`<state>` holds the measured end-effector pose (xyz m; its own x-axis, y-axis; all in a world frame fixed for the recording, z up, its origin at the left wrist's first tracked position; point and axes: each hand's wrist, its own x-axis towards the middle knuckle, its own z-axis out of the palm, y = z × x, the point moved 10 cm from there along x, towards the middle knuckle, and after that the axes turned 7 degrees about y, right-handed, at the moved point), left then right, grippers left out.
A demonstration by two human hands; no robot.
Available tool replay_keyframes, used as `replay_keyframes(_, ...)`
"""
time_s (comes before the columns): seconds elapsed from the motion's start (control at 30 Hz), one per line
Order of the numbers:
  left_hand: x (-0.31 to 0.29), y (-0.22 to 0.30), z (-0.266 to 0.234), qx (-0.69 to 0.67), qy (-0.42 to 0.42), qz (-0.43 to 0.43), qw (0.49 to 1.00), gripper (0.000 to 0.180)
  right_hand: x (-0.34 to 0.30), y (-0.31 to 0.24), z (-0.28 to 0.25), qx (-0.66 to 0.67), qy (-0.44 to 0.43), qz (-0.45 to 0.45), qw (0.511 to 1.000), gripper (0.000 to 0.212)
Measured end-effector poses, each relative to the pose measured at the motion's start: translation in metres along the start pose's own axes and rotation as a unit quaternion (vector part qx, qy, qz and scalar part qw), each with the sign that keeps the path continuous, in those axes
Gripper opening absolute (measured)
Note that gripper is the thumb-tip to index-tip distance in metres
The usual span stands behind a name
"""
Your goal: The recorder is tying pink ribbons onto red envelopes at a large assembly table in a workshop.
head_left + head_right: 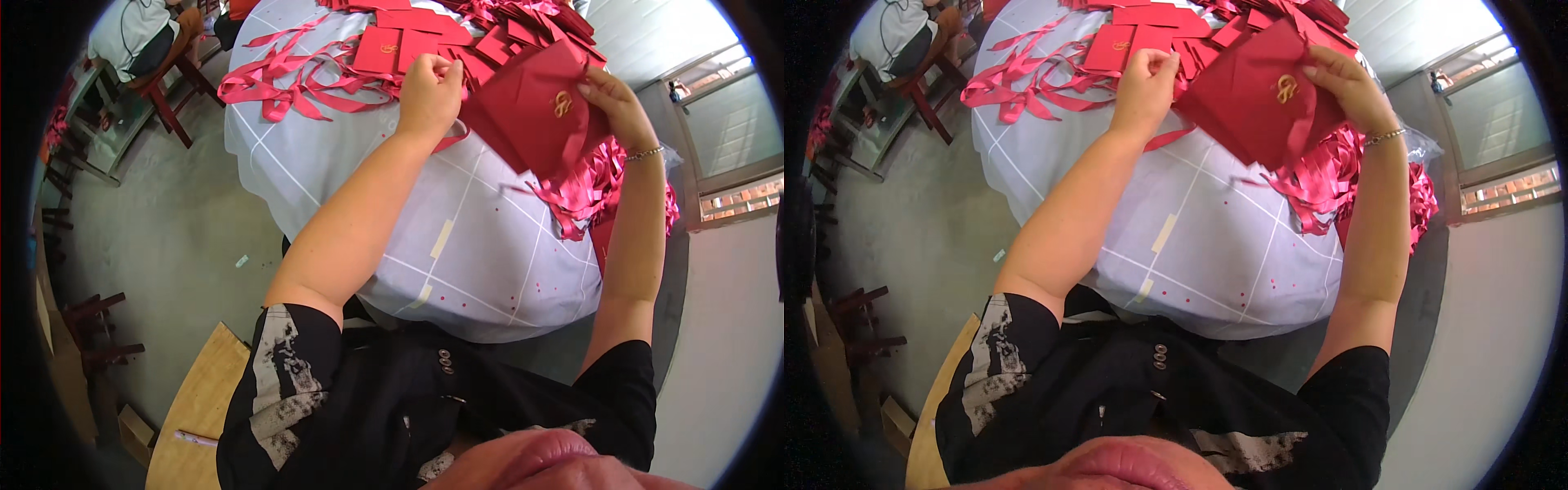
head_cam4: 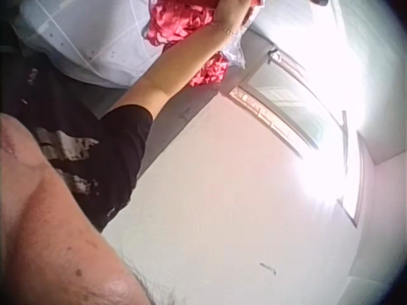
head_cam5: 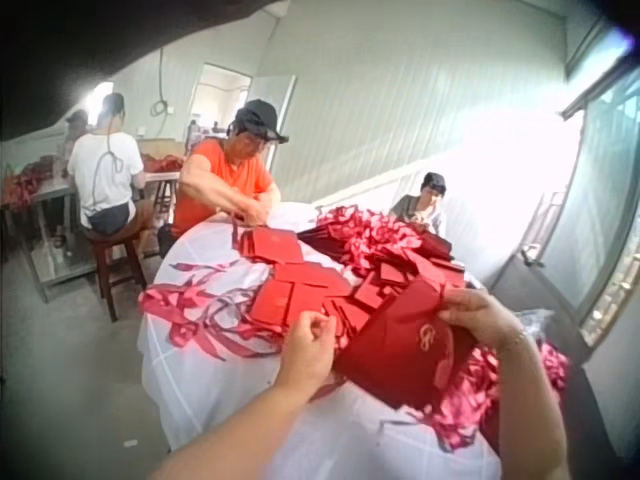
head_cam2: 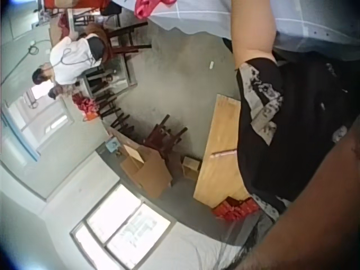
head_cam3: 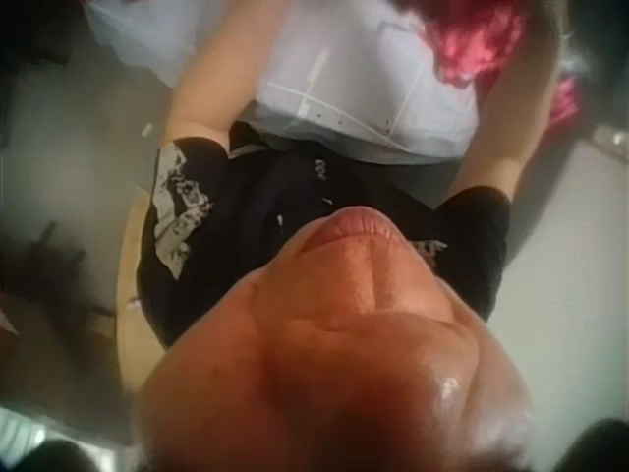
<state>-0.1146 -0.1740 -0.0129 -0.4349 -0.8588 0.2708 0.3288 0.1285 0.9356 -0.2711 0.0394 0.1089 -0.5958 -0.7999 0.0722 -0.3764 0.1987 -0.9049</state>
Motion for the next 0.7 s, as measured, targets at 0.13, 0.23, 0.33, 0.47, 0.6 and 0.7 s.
replay_keyframes(0.13,-0.013,-0.02,0.027,0.072,-0.079,0.011,0.994,0.036,0.007,0.028,0.025,-0.235,0.041,-0.104,0.966,0.022)
replay_keyframes(0.23,-0.031,-0.023,0.039,0.159,-0.163,0.035,0.973,0.04,0.015,0.051,0.049,-0.219,0.058,-0.068,0.972,0.022)
replay_keyframes(0.33,-0.043,-0.018,0.045,0.203,-0.219,0.046,0.953,0.04,0.028,0.05,0.075,-0.183,0.071,-0.083,0.977,0.023)
replay_keyframes(0.47,-0.06,-0.013,0.054,0.356,-0.306,0.12,0.875,0.045,0.068,0.06,0.124,-0.148,0.025,-0.051,0.987,0.034)
replay_keyframes(0.6,-0.069,-0.019,0.061,0.388,-0.348,0.111,0.846,0.044,0.12,0.088,0.152,-0.26,0.032,-0.006,0.965,0.068)
replay_keyframes(0.7,-0.073,-0.014,0.062,0.384,-0.361,0.126,0.84,0.042,0.147,0.097,0.16,-0.275,0.067,0.058,0.957,0.075)
